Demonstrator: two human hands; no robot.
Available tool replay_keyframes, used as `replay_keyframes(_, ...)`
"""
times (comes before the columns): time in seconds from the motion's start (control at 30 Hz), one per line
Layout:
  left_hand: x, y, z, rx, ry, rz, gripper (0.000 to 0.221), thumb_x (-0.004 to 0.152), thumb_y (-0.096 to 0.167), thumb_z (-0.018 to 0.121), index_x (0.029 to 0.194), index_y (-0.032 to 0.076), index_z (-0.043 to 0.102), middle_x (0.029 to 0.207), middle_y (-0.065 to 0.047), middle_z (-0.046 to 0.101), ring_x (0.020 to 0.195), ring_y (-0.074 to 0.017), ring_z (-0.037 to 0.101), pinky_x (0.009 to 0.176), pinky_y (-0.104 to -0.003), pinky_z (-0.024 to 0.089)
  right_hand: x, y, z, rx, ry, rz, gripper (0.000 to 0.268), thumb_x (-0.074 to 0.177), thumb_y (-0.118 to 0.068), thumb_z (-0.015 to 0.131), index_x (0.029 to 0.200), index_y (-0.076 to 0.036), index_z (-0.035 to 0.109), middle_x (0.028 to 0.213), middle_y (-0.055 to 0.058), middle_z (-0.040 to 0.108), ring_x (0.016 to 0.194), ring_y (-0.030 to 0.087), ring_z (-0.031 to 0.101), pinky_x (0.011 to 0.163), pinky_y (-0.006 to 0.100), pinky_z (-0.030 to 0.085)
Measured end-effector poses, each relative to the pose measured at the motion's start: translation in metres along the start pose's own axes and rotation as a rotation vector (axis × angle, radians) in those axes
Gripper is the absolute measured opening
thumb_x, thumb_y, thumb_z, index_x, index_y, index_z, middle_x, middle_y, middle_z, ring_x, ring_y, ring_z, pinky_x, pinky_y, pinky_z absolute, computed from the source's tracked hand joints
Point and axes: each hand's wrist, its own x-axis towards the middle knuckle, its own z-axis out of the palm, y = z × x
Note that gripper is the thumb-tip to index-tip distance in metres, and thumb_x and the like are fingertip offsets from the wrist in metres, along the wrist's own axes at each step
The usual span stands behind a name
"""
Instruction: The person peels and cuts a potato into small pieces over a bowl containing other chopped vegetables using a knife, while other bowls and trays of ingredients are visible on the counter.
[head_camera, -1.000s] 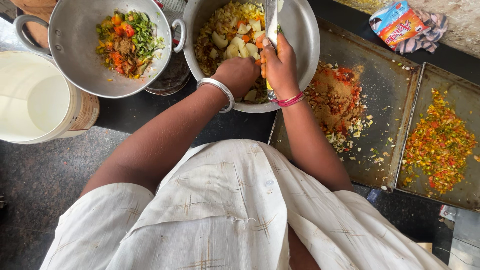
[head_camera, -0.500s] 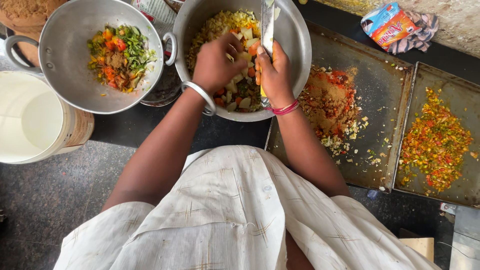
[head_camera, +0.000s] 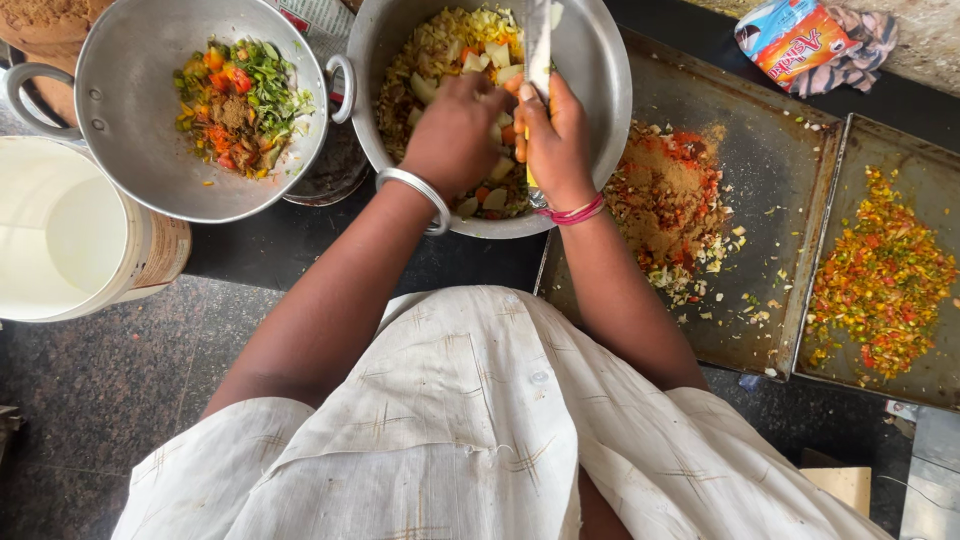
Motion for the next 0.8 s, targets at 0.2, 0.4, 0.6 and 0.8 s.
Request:
replay_keyframes(0.2,-0.003,0.009,0.006,0.02,-0.474,0.101,0.034,0.081,0.003,0.07,0.115,0.003,0.068,0.117,-0.015,0.067,0.11,-0.0347,0.066,0.093,-0.046,0.056,0.004,0.011,-0.015,0.152,0.033,-0.017,0.021,0.111,-0.018,0.05,0.119,-0.003,0.063,0.079,0.0,0.056,0.058,0.007,0.05,0.049,0.024,0.045)
replay_keyframes(0.4,-0.005,0.011,0.006,0.106,-0.537,0.114,0.036,0.082,0.002,0.066,0.115,0.014,0.073,0.114,-0.015,0.067,0.107,-0.0354,0.067,0.085,-0.047,0.057,0.003,0.01,-0.015,0.258,0.031,0.002,0.021,0.112,-0.019,0.053,0.121,-0.002,0.063,0.081,0.001,0.055,0.065,0.008,0.051,0.052,0.025,0.046)
replay_keyframes(0.6,-0.002,0.003,0.018,0.235,-0.665,0.097,0.02,0.095,0.01,0.062,0.112,0.01,0.073,0.113,-0.014,0.071,0.104,-0.0337,0.071,0.084,-0.047,0.06,0.003,0.004,-0.012,0.246,0.004,0.023,0.022,0.111,-0.02,0.054,0.121,-0.003,0.062,0.084,0.001,0.054,0.068,0.007,0.052,0.053,0.024,0.047)
replay_keyframes(0.8,-0.001,0.006,0.009,0.049,-0.57,-0.049,0.029,0.082,0.011,0.068,0.11,0.007,0.071,0.103,-0.021,0.069,0.09,-0.0402,0.07,0.076,-0.05,0.058,0.002,0.002,-0.01,0.231,-0.004,0.036,0.021,0.11,-0.02,0.055,0.12,-0.003,0.062,0.083,0.001,0.056,0.062,0.007,0.052,0.051,0.024,0.047)
